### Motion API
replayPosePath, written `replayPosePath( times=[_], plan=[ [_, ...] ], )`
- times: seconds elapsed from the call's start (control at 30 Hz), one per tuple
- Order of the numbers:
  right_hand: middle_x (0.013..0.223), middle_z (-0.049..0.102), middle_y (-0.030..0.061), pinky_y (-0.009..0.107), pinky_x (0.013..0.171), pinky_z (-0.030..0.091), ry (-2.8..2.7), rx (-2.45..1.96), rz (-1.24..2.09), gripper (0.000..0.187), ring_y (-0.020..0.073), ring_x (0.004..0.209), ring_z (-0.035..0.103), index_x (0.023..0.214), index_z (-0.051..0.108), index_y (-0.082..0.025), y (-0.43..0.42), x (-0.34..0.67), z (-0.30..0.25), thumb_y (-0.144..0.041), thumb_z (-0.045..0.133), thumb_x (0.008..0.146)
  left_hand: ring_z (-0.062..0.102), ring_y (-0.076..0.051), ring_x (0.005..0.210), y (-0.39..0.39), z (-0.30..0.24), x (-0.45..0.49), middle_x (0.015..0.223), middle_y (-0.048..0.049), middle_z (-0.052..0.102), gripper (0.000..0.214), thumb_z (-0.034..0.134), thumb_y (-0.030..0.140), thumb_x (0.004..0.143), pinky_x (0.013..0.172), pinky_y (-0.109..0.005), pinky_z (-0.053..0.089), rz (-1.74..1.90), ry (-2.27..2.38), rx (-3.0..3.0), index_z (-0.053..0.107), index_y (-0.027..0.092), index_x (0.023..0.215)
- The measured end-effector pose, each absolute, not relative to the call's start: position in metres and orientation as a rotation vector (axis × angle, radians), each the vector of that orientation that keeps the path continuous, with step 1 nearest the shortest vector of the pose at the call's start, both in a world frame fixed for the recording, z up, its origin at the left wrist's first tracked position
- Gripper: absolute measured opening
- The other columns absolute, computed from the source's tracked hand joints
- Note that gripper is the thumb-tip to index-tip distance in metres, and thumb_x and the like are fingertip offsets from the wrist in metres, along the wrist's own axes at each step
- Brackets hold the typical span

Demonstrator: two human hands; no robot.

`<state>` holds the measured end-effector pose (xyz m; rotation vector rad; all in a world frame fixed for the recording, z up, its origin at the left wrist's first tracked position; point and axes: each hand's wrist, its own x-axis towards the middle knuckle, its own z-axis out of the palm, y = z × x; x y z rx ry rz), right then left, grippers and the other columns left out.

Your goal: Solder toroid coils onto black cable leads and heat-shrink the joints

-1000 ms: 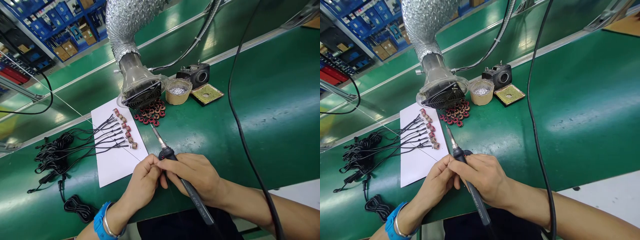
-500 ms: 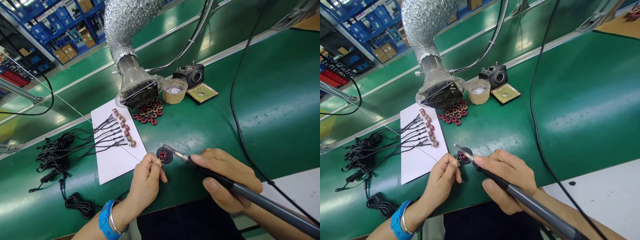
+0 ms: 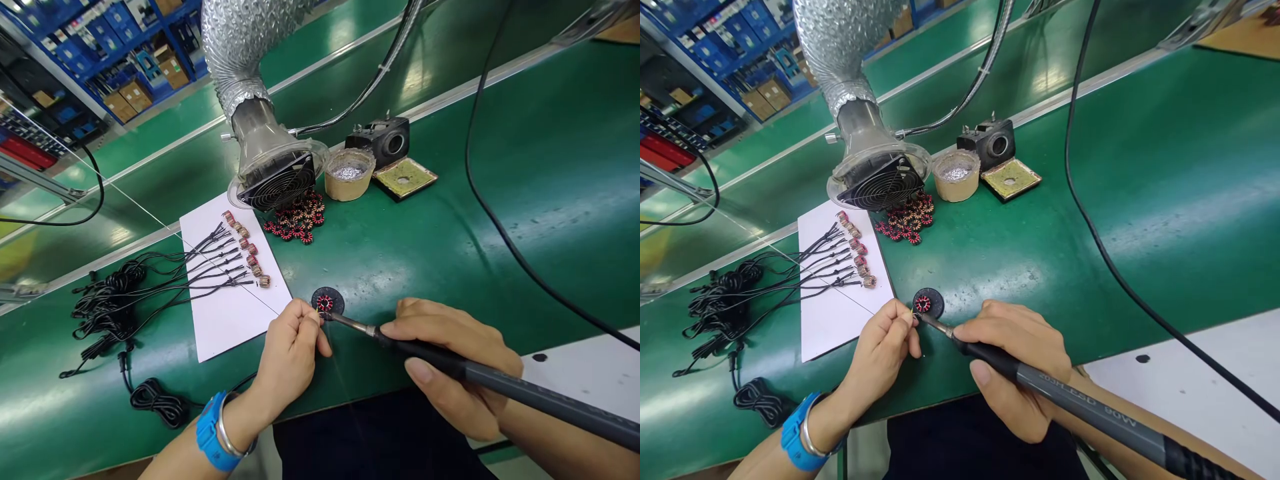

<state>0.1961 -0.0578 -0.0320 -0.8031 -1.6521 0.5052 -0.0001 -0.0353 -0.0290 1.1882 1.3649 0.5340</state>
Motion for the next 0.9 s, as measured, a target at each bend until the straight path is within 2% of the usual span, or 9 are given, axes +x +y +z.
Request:
replayPosePath(
  times=[0.63,0.9],
  plan=[
    [0.062,0.056,0.0018,0.03,0.05,0.047,-1.706,-0.827,0.505,0.031,0.0157,0.051,0.055,0.103,0.06,-0.017,-0.0597,0.1957,-0.0315,-0.012,0.048,0.075,0.033,-0.009,0.046,-0.0358,-0.0283,-0.0003,0.054,0.005,0.057,0.02,0.041,0.033,0.095,0.047,-0.021,0.025,0.517,1.34,1.202,0.05,0.021,0.082],
    [0.063,0.055,0.0033,0.033,0.051,0.047,-1.666,-0.792,0.47,0.033,0.0165,0.055,0.057,0.102,0.06,-0.014,-0.059,0.1967,-0.032,-0.009,0.049,0.072,0.034,-0.01,0.046,-0.0359,-0.0286,-0.0005,0.053,0.0045,0.057,0.021,0.04,0.033,0.095,0.048,-0.022,0.027,0.514,1.352,1.215,0.05,0.021,0.082]
  ],
)
